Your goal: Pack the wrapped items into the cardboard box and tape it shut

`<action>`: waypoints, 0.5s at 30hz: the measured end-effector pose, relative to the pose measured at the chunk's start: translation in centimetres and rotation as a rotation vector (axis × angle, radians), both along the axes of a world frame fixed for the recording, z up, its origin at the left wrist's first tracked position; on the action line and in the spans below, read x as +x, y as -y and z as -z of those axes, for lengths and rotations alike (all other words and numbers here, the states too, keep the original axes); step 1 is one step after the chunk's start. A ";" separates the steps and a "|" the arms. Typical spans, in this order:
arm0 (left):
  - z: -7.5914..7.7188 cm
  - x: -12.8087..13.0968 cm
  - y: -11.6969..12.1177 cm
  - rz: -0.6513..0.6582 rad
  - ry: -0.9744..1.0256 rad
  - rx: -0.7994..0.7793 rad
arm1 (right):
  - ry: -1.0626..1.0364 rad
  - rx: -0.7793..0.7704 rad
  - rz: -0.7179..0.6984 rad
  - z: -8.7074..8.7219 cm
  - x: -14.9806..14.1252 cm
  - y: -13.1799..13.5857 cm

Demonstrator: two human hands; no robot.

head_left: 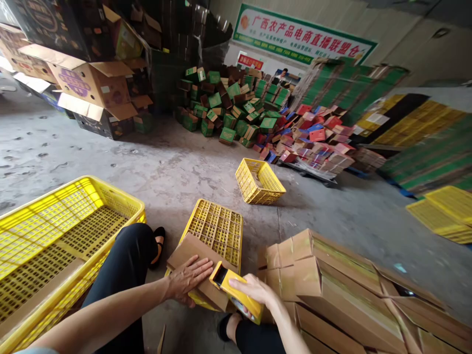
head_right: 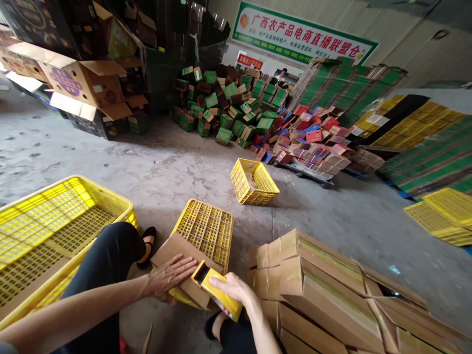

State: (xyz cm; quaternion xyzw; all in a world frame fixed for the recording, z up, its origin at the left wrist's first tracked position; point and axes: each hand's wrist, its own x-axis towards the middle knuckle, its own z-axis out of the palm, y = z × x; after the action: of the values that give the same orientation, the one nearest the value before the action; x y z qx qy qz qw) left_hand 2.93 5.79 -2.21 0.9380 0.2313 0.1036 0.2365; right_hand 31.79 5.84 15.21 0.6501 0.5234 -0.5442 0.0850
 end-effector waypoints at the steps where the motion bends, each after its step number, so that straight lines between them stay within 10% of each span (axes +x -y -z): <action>1: 0.0 0.0 0.0 0.000 0.003 -0.002 | -0.013 0.002 -0.002 0.0 0.1 0.1; 15: -0.3 0.0 0.1 -0.012 0.011 0.017 | 0.003 -0.031 -0.015 0.2 1.3 0.0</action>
State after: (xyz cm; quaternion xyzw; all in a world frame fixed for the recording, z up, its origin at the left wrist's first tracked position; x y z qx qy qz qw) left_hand 2.96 5.68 -1.94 0.9379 0.2350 0.1120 0.2293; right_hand 33.11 5.86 14.99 0.6456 0.5195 -0.5507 0.0999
